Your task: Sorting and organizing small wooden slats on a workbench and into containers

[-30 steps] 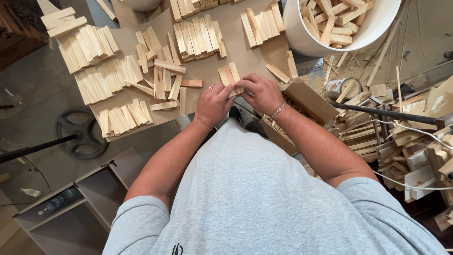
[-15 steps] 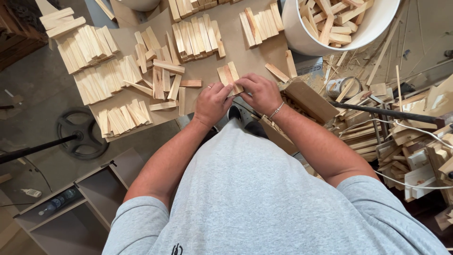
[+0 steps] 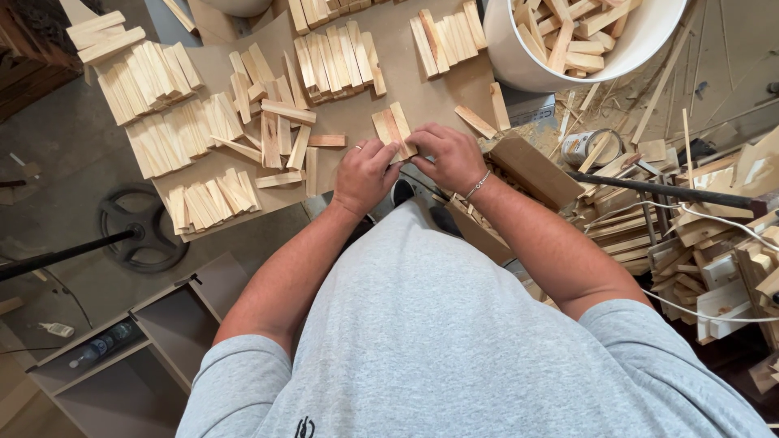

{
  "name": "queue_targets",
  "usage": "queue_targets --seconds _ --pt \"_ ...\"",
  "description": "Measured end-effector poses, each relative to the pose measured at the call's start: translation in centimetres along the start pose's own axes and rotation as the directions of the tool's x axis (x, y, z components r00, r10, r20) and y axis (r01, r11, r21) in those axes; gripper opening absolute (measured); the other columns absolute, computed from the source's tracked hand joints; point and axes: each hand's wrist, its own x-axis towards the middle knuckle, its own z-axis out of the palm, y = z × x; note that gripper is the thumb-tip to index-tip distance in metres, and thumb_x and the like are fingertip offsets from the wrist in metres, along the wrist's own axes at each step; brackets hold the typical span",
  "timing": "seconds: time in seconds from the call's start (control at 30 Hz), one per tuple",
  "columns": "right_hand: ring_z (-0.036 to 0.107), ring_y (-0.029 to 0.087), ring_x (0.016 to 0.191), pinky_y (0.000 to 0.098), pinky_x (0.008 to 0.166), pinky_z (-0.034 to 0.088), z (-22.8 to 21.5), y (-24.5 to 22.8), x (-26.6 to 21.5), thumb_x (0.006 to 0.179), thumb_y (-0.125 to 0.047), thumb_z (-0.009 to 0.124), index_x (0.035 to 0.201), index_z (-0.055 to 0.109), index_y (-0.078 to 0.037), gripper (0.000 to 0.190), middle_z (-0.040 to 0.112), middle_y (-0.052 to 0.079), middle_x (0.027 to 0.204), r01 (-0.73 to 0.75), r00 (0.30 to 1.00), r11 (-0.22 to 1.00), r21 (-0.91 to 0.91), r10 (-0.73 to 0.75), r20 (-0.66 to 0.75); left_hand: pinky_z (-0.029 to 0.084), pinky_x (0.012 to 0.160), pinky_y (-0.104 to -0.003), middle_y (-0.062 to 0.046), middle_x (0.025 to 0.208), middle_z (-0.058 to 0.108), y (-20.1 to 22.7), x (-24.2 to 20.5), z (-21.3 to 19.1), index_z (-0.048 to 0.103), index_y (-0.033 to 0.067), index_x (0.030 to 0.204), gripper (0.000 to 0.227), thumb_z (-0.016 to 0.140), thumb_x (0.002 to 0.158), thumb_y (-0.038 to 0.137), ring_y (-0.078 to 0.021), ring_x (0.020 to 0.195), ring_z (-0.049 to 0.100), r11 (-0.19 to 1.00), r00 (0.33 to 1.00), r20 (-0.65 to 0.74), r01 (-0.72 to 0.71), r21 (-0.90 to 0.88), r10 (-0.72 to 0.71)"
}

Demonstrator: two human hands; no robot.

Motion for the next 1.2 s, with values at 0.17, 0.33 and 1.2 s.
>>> queue_targets --seconds 0.17,0.33,1.2 --pt "0.071 0.023 0.099 0.0415 0.075 0.059 -0.2 0.0 0.0 0.082 -0.031 0.080 0.116 0.068 -0.034 0.036 0.069 -0.009 0.113 0.007 1.000 1.000 0.009 -0.007 0.014 0.056 0.068 -0.035 -0.003 0.083 0.057 0.2 0.2 -0.5 0.072 0.0153 0.113 0.035 0.076 0.082 0.030 -0.0245 0.079 0.065 1.000 1.000 0.008 -0.003 0.009 0.003" --pt "0.072 0.022 0.094 0.0399 0.075 0.060 0.0 0.1 0.1 0.083 -0.030 0.078 0.112 0.070 -0.034 0.031 0.068 -0.010 0.109 -0.020 1.000 1.000 0.004 0.021 -0.020 0.056 0.069 -0.034 -0.002 0.084 0.056 0.2 -0.1 0.0 0.071 0.0166 0.114 0.033 0.074 0.084 0.032 -0.0241 0.079 0.065 1.000 1.000 0.001 0.005 0.006 -0.005" --pt "0.071 0.016 0.093 0.0381 0.085 0.059 0.5 0.6 1.9 0.081 -0.039 0.072 0.117 0.067 -0.023 0.040 0.067 -0.004 0.090 -0.618 0.786 0.767 0.173 0.595 0.171 0.058 0.071 -0.038 -0.003 0.086 0.059 0.3 -0.5 -0.9 0.070 0.0201 0.114 0.039 0.078 0.078 0.032 -0.0273 0.079 0.067 0.997 0.998 0.020 0.063 -0.041 -0.062"
